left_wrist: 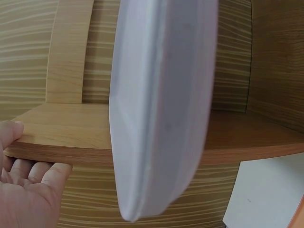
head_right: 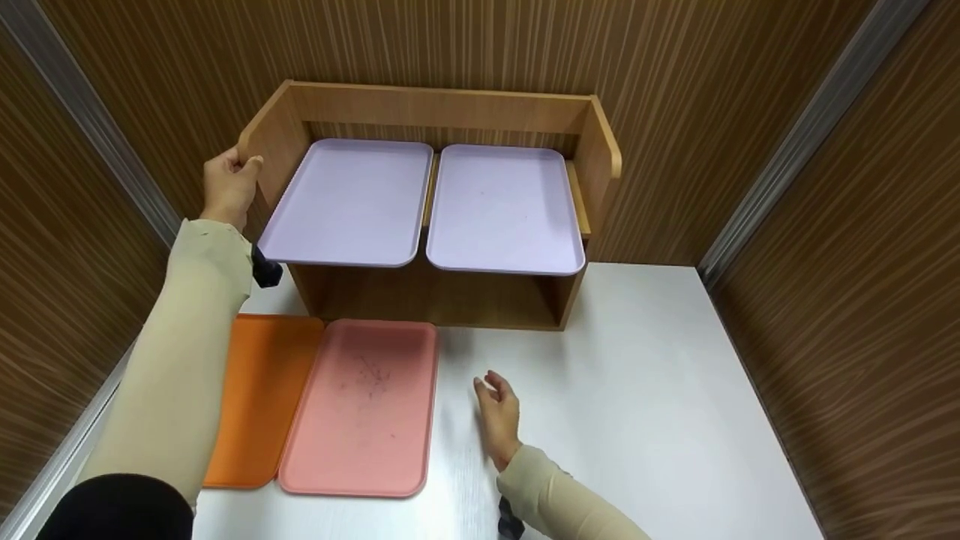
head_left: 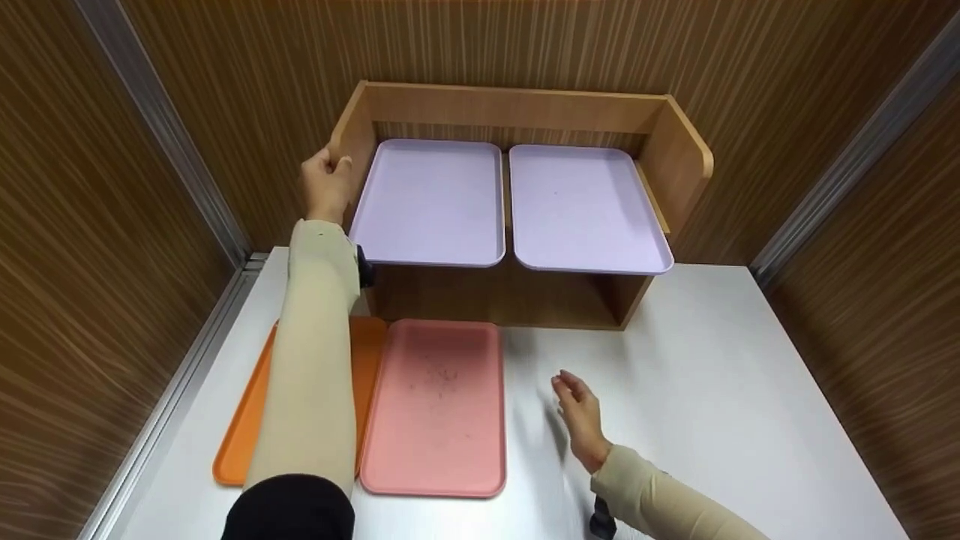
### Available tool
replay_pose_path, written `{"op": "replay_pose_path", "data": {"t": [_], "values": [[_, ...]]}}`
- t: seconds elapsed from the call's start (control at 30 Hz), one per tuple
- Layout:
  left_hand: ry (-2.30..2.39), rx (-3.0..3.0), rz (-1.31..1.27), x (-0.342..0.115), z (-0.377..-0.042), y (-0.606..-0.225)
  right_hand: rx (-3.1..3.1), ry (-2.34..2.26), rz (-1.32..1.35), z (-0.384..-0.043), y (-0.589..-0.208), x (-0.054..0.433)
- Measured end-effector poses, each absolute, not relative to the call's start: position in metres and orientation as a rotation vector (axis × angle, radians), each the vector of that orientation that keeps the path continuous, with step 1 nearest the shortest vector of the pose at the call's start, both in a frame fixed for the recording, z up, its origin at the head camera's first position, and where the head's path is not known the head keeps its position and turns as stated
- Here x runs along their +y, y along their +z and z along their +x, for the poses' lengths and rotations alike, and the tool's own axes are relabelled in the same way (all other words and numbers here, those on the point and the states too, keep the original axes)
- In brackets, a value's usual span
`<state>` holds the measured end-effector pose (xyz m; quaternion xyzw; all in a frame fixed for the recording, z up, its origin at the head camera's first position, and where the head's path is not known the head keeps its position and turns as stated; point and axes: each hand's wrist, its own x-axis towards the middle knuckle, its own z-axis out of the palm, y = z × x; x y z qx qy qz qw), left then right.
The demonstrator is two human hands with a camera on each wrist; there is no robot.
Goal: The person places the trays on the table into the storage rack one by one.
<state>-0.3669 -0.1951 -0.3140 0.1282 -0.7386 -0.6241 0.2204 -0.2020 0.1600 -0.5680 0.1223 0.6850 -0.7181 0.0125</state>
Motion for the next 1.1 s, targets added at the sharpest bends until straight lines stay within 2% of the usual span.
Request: {"op": "replay_pose_path", "data": {"t": [0.4, 0.67, 1.1], "values": [[-1.689, -2.100, 0.390, -0.195, -0.365, -0.314, 2.225, -2.164, 0.363, -0.170, -0.587, 0.121], [-1.704, -2.074, 0.363, -0.194, -0.364, -0.316, 2.167, -2.268, 0.326, -0.166, -0.593, 0.097], [-1.749, -2.081, 0.352, -0.195, -0.362, -0.316, 2.129, -2.259, 0.375, -0.163, -0.602, 0.084]]}}
